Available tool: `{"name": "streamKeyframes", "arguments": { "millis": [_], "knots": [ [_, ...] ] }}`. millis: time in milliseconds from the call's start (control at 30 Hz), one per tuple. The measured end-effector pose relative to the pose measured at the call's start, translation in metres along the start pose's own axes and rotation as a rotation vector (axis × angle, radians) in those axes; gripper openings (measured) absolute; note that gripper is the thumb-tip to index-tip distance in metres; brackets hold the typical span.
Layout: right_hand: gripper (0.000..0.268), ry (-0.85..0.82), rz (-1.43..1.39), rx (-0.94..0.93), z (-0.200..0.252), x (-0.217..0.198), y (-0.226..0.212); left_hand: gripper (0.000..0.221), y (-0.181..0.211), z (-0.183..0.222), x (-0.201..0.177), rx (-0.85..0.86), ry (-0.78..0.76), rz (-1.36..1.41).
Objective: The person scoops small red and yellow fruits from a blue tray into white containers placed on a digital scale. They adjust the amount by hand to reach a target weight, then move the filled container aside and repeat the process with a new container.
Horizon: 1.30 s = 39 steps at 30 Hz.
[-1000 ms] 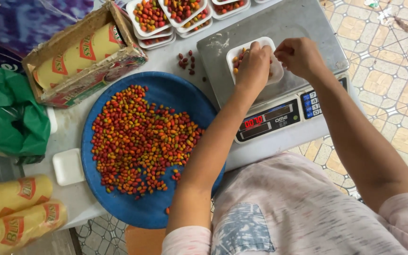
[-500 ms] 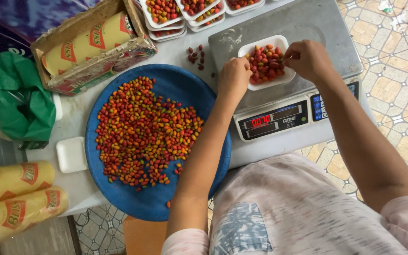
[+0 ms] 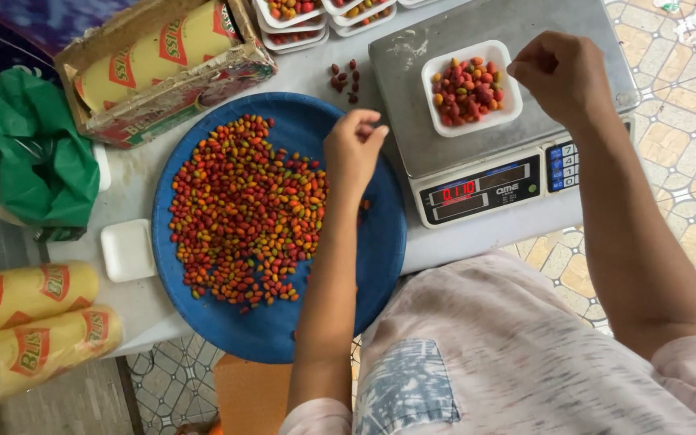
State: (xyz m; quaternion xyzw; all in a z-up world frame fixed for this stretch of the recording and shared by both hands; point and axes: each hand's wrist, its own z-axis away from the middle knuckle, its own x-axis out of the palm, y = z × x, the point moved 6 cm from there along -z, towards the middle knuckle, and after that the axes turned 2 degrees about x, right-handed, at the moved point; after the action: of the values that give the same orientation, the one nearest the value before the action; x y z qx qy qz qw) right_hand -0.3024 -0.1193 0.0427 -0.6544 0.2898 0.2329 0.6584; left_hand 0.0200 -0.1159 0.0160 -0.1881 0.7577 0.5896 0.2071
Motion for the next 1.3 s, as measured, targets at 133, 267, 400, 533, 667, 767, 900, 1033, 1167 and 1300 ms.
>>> {"name": "streamKeyframes", "arguments": {
  "millis": [133,267,400,533,667,767,900,1033,1167,1300],
  "knots": [
    [0.007,-0.134,-0.127,0.006,0.03,0.023,-0.045,0.019,-0.052,0.046,-0.052,-0.239,0.001,-0.032],
    [0.02,-0.275,-0.177,0.013,0.059,0.12,-0.051,0.027,-0.101,0.106,-0.091,-0.487,-0.071,-0.187],
    [0.026,-0.474,-0.049,-0.192,0.102,0.219,-0.095,0.044,-0.148,0.153,-0.117,-0.736,-0.11,-0.381],
    [0.047,-0.678,0.29,-0.103,0.127,0.272,-0.126,0.057,-0.135,0.183,-0.131,-0.83,-0.164,-0.413],
    [0.061,-0.669,0.491,-0.168,0.14,0.331,-0.103,0.066,-0.152,0.199,-0.113,-0.807,-0.216,-0.423],
    [0.061,-0.648,0.504,-0.222,0.147,0.351,-0.102,0.069,-0.129,0.192,-0.103,-0.814,-0.257,-0.383],
    [0.049,-0.508,0.509,-0.349,0.157,0.379,-0.085,0.057,-0.114,0.184,-0.093,-0.818,-0.301,-0.309],
    [0.037,-0.334,0.474,-0.458,0.165,0.369,-0.092,0.049,-0.106,0.174,-0.067,-0.657,-0.316,-0.214],
    [0.041,-0.393,0.672,-0.561,0.148,0.376,-0.075,0.043,-0.099,0.166,-0.063,-0.658,-0.383,-0.196],
    [0.042,-0.613,-0.119,0.006,0.132,0.352,-0.061,0.033,-0.114,0.173,-0.057,-0.632,-0.365,-0.123]
  ]
}}
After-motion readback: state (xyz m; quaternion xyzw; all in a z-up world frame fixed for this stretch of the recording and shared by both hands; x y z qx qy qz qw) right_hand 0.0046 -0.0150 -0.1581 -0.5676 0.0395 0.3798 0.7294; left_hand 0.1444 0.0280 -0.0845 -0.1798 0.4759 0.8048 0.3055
